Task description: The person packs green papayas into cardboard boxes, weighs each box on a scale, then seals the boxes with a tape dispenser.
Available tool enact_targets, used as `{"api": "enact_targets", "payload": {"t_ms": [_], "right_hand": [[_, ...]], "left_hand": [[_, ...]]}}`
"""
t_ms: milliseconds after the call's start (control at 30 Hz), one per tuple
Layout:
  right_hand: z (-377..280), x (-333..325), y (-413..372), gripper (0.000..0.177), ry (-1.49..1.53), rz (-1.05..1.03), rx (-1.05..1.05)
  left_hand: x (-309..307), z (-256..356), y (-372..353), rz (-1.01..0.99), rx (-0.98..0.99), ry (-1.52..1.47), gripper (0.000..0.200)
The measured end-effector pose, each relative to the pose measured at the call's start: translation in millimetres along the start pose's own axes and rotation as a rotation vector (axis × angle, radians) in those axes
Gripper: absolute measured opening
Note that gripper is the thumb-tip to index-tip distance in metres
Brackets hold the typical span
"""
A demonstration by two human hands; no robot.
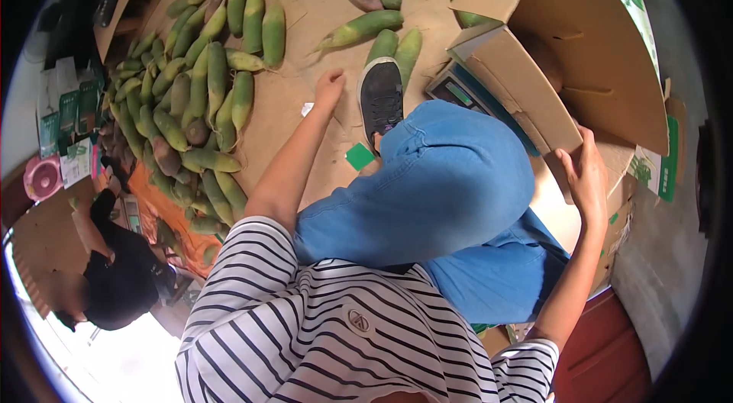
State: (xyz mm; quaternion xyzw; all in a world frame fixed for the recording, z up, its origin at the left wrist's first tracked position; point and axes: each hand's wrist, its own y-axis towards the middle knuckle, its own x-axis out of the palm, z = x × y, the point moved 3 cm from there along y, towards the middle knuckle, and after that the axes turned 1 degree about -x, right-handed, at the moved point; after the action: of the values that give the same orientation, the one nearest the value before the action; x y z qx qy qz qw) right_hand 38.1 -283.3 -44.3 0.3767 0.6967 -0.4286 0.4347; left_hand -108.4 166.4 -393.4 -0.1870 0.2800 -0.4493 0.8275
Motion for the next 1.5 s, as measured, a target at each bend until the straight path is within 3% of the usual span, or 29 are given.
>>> {"api": "enact_targets", "payload": {"t_ms": [100, 133, 167, 200, 267, 367, 433, 467, 500, 533, 600, 733, 900, 1000, 1067, 1167, 1233, 1333, 1400, 1433, 1500], "right_hand": [[-5.3, -2.6, -0.9, 0.046, 0.019, -0.032, 0.053], [-4.4, -1.4, -0.4, 0.046, 0.02, -0.016, 0.035], [-1.1, -0.2, -0.6, 0.046, 0.02, -0.002, 0.019], [0.2, 0.4, -0.9, 0.046, 0.017, 0.012, 0.004], [-1.7, 0.9, -1.3, 0.046, -0.004, 0.022, -0.002], [-4.6, -0.5, 1.5, 0.046, -0.036, 0.03, -0.01], [-5.0, 0.8, 0.7, 0.046, -0.037, 0.076, -0.052], [-4.6, 0.9, 1.5, 0.046, -0.045, 0.079, -0.074], [-8.6, -3.4, 2.4, 0.046, -0.05, -0.023, 0.061], [-9.2, -5.0, 2.4, 0.046, -0.036, -0.025, 0.05], [-11.0, -7.6, 0.8, 0.046, -0.06, 0.026, 0.003], [-3.6, -6.3, -1.0, 0.047, -0.049, 0.018, -0.012], [-1.1, -7.7, -0.8, 0.047, -0.054, 0.005, -0.011], [2.8, -3.2, -1.9, 0.045, -0.022, 0.042, -0.05], [7.0, 0.2, -2.4, 0.044, -0.016, 0.102, -0.1], [7.1, -0.1, -2.9, 0.044, 0.008, 0.056, -0.073], [13.3, 5.9, -1.7, 0.045, -0.016, 0.069, -0.101], [14.9, 8.1, -1.0, 0.044, -0.028, 0.078, -0.103], [13.9, 7.9, -1.0, 0.043, -0.031, 0.11, -0.129], [13.3, 7.2, -1.0, 0.042, -0.033, 0.117, -0.132], [13.4, 6.2, -0.6, 0.042, -0.04, 0.122, -0.133]], "left_hand": [[-82.5, -24.8, -6.7, 0.392, 0.136, 0.48, 0.045], [-106.7, 12.5, -35.1, 0.404, -0.017, 0.553, 0.045], [-148.0, -28.7, -17.8, 0.524, 0.079, 0.773, 0.047], [-183.8, -52.5, -10.8, 0.63, 0.091, 0.784, 0.053], [-217.2, -20.4, -31.4, 0.604, -0.339, 0.796, 0.06], [-263.4, -72.5, -12.5, 0.486, -0.215, 0.558, 0.066], [-269.8, -85.3, -8.7, 0.418, -0.363, 0.526, 0.067], [-277.8, -108.3, 0.0, 0.421, -0.229, 0.444, 0.069], [-285.0, -130.7, 8.7, 0.411, -0.097, 0.362, 0.071], [-290.4, -166.8, 28.9, 0.323, -0.294, 0.355, 0.071], [-248.5, -143.2, 20.6, 0.232, -0.265, 0.386, 0.049], [-191.5, -99.6, 22.3, 0.332, -0.459, 0.291, 0.042], [-167.7, -113.9, 50.8, 0.171, -0.425, -0.565, 0.026], [-167.2, -111.5, 44.0, 0.022, -0.466, -0.764, 0.032], [-150.4, -84.9, 19.5, -0.05, -0.461, -0.811, 0.033], [-103.0, 10.5, -59.8, -0.115, -0.423, -0.803, 0.033], [-79.3, 57.3, -86.8, -0.147, -0.292, -0.691, 0.032], [-53.8, 174.2, -141.7, -0.223, 0.074, -0.399, 0.03], [-43.2, 246.9, -163.4, -0.492, 0.358, -0.222, 0.029], [-29.4, 285.6, -180.9, -0.519, 0.504, -0.154, 0.031], [-4.3, 343.7, -198.1, -0.588, 0.57, -0.077, 0.026]]}}
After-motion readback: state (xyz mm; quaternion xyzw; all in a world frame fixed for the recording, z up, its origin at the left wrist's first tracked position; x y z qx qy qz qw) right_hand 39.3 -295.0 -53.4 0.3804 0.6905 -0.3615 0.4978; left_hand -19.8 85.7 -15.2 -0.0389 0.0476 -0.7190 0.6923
